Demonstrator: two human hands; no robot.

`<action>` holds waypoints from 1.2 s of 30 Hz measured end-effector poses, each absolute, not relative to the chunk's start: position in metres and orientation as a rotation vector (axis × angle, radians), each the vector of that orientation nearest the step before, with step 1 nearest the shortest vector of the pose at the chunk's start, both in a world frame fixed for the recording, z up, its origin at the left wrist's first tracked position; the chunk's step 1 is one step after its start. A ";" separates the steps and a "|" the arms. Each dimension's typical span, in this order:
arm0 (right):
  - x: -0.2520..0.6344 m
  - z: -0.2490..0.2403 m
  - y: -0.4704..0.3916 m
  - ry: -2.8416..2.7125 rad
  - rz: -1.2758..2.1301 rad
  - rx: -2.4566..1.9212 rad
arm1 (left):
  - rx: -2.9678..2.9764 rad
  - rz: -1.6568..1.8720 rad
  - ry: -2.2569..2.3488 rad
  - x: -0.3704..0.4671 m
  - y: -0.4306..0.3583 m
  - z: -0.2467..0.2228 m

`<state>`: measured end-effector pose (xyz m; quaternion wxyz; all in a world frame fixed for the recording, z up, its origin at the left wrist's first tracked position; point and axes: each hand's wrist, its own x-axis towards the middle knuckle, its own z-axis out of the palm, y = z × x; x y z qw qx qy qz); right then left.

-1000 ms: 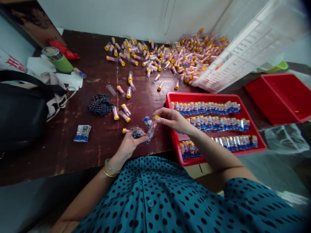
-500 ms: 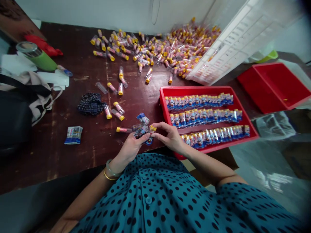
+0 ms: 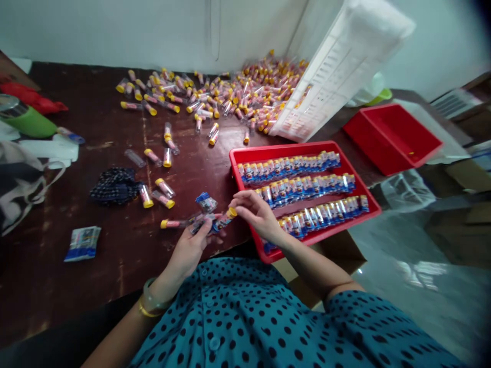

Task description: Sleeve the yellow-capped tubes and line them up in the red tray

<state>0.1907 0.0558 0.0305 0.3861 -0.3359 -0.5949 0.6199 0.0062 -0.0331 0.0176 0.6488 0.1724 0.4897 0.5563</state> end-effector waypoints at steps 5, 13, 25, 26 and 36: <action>0.219 0.037 0.093 -1.460 1.548 -0.996 | 0.324 1.193 0.986 0.027 -0.018 0.005; 0.239 0.046 0.053 -1.705 1.252 -1.118 | 0.264 1.404 1.113 -0.007 -0.007 -0.017; 0.160 0.026 0.071 -3.164 0.124 -0.972 | 0.268 1.342 1.109 -0.020 -0.031 -0.001; 0.159 0.028 0.074 -3.104 0.246 -0.960 | 0.274 1.352 1.109 -0.021 -0.032 -0.001; 0.165 0.047 0.058 -1.333 1.942 -0.942 | 0.280 1.390 1.033 -0.017 -0.034 0.004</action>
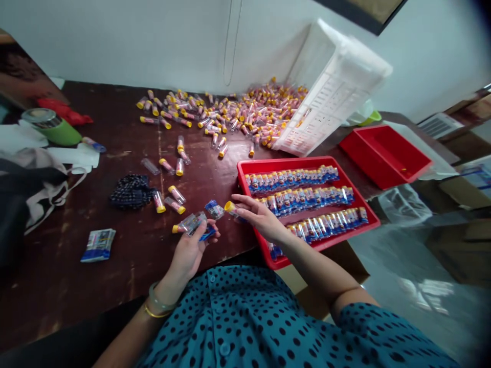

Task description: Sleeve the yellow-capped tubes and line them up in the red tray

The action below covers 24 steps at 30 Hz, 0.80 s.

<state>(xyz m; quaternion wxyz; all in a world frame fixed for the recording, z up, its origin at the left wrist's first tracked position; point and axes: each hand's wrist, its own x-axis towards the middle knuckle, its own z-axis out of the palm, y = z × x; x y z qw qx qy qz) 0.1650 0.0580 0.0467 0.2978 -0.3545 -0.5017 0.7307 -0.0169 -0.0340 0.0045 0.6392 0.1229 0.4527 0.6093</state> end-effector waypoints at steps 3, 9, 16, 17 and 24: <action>0.159 0.046 0.045 -1.143 1.997 -0.910 | 0.286 1.420 0.984 -0.004 -0.032 0.006; 0.139 0.045 0.030 -1.081 1.963 -0.795 | 0.309 1.528 0.852 0.019 -0.031 0.010; 0.149 0.044 0.037 -1.653 1.526 -0.788 | 0.330 1.448 0.988 0.011 -0.032 0.014; 0.153 0.046 0.041 -1.731 1.488 -0.779 | 0.341 1.417 0.984 0.009 -0.033 0.014; 0.164 0.059 0.054 -1.918 1.607 -0.783 | 0.359 1.304 0.904 0.012 -0.035 0.017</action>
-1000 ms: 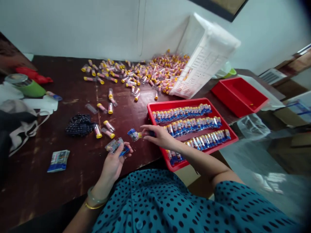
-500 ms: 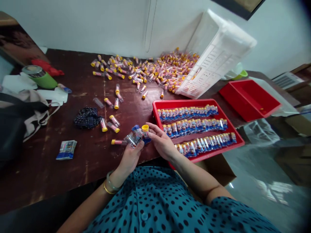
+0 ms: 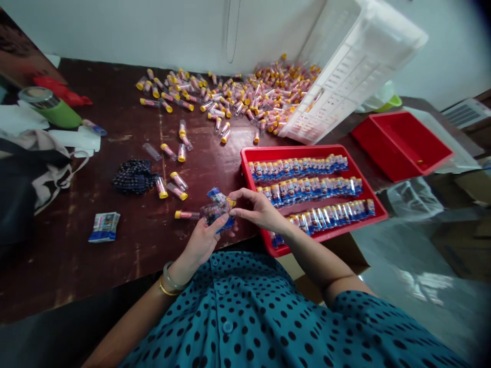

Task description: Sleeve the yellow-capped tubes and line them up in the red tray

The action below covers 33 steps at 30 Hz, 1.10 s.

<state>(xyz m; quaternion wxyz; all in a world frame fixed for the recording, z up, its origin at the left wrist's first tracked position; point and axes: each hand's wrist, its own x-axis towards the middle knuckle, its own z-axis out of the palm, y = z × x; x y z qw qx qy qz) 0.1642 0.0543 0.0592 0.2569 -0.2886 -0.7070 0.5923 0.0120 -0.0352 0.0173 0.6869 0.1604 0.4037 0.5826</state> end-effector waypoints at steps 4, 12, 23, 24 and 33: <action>0.165 0.057 0.055 -1.787 1.737 -0.757 | 0.319 1.264 0.891 0.009 -0.034 0.020; 0.173 0.051 0.065 -1.650 2.001 -0.587 | 0.254 1.021 0.736 0.007 -0.035 0.018; 0.175 0.048 0.066 -1.841 1.580 -0.742 | 0.328 1.168 0.890 0.019 -0.034 0.019; 0.177 0.049 0.066 -1.879 1.573 -0.715 | 0.316 1.148 0.876 0.018 -0.034 0.020; 0.179 0.050 0.054 -2.201 1.393 -0.612 | 0.159 1.248 0.881 0.021 -0.030 0.017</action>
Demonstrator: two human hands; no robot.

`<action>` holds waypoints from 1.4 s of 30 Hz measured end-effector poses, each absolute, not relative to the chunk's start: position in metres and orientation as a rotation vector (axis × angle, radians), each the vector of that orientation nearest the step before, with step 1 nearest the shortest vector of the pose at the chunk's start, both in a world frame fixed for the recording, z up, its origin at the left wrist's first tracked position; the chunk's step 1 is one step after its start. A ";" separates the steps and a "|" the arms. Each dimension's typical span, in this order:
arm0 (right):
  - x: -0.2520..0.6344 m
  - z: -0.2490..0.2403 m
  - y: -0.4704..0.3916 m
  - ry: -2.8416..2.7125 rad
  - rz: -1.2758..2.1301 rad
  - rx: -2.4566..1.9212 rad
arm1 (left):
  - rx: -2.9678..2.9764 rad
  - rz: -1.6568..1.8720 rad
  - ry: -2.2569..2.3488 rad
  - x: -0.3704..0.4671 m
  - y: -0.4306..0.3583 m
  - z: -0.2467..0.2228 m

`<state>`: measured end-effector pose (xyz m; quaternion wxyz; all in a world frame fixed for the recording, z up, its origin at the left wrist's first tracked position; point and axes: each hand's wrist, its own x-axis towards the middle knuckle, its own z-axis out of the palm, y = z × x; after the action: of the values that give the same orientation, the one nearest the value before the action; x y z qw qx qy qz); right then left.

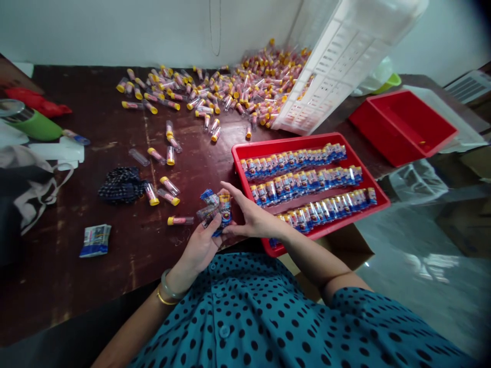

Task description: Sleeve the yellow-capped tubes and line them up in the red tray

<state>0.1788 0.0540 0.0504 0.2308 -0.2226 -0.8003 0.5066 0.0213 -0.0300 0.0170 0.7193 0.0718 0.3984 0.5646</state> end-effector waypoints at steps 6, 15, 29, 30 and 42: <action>0.178 0.049 0.056 -2.201 1.378 -0.615 | 0.173 1.251 0.896 0.021 -0.028 0.019; 0.177 0.047 0.057 -2.106 1.422 -0.619 | 0.202 1.257 0.905 0.020 -0.025 0.018; 0.185 0.034 0.060 -1.501 1.654 -0.851 | 0.396 1.145 1.032 0.024 -0.024 0.012; 0.187 0.034 0.061 -1.534 1.621 -0.870 | 0.404 1.141 1.034 0.025 -0.024 0.012; 0.189 0.038 0.068 -1.530 1.592 -0.842 | 0.416 1.168 1.095 0.024 -0.024 0.012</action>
<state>0.1891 0.0676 0.0383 0.3794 -0.3296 -0.5990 0.6234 0.0236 -0.0239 0.0117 0.6770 0.1853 0.4870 0.5197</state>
